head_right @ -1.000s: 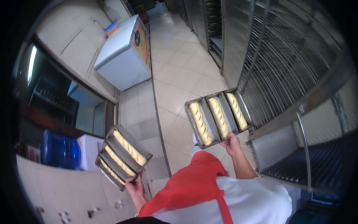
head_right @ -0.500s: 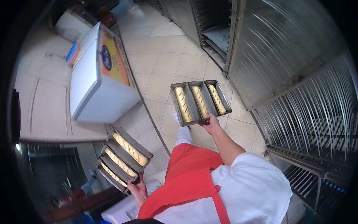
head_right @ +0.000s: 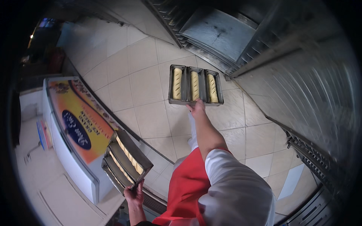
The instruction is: The person moves empty baking trays and trays filled with dough into a proofer, then shapes dough pieces by hand on a stainless steel table and spreads a dark filling onto them using a scraper.
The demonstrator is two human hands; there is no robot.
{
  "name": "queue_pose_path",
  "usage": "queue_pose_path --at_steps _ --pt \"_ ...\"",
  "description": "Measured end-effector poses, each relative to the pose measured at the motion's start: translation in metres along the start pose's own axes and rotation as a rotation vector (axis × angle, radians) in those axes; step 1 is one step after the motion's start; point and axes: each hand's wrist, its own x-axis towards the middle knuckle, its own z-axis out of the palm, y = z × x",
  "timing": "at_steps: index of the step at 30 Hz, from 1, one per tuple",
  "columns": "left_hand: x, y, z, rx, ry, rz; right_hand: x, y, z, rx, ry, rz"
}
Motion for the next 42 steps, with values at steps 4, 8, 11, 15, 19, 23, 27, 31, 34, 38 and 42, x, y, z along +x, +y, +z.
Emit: queue_pose_path --at_steps 4,8,11,15,19,23,27,31,34,38,42 --pt "0.08 -0.018 0.113 0.064 0.023 -0.088 0.132 -0.066 0.09 0.155 0.094 -0.195" --pt "0.121 -0.026 0.215 0.177 0.114 -0.115 0.213 -0.101 0.172 0.265 0.225 -0.278" --pt "0.164 -0.019 0.246 0.289 0.163 -0.159 0.267 -0.133 0.192 0.379 0.242 -0.385" --pt "0.247 -0.06 0.326 0.463 0.099 -0.144 0.324 -0.227 0.168 0.301 -0.153 -0.511" --pt "0.347 -0.117 0.367 0.601 -0.203 -0.119 0.286 -0.224 0.115 -0.046 -0.016 -0.43" --pt "0.424 -0.198 0.407 0.731 -0.1 -0.135 0.151 -0.148 -0.006 -0.546 0.158 -0.351" --pt "0.469 -0.307 0.47 0.825 -0.37 -0.205 0.019 -0.087 -0.151 -0.979 0.352 -0.118" --pt "0.487 -0.394 0.513 0.844 -0.414 -0.276 -0.097 -0.007 -0.251 -0.942 0.519 0.008" --pt "0.497 -0.433 0.551 0.928 -0.402 -0.233 -0.141 0.023 -0.245 -0.719 0.576 0.167" --pt "0.528 -0.476 0.589 0.986 -0.446 -0.256 -0.166 0.029 -0.195 -0.473 0.542 0.234" --pt "0.551 -0.502 0.61 0.954 -0.52 -0.306 -0.177 0.048 -0.172 -0.423 0.471 0.19"
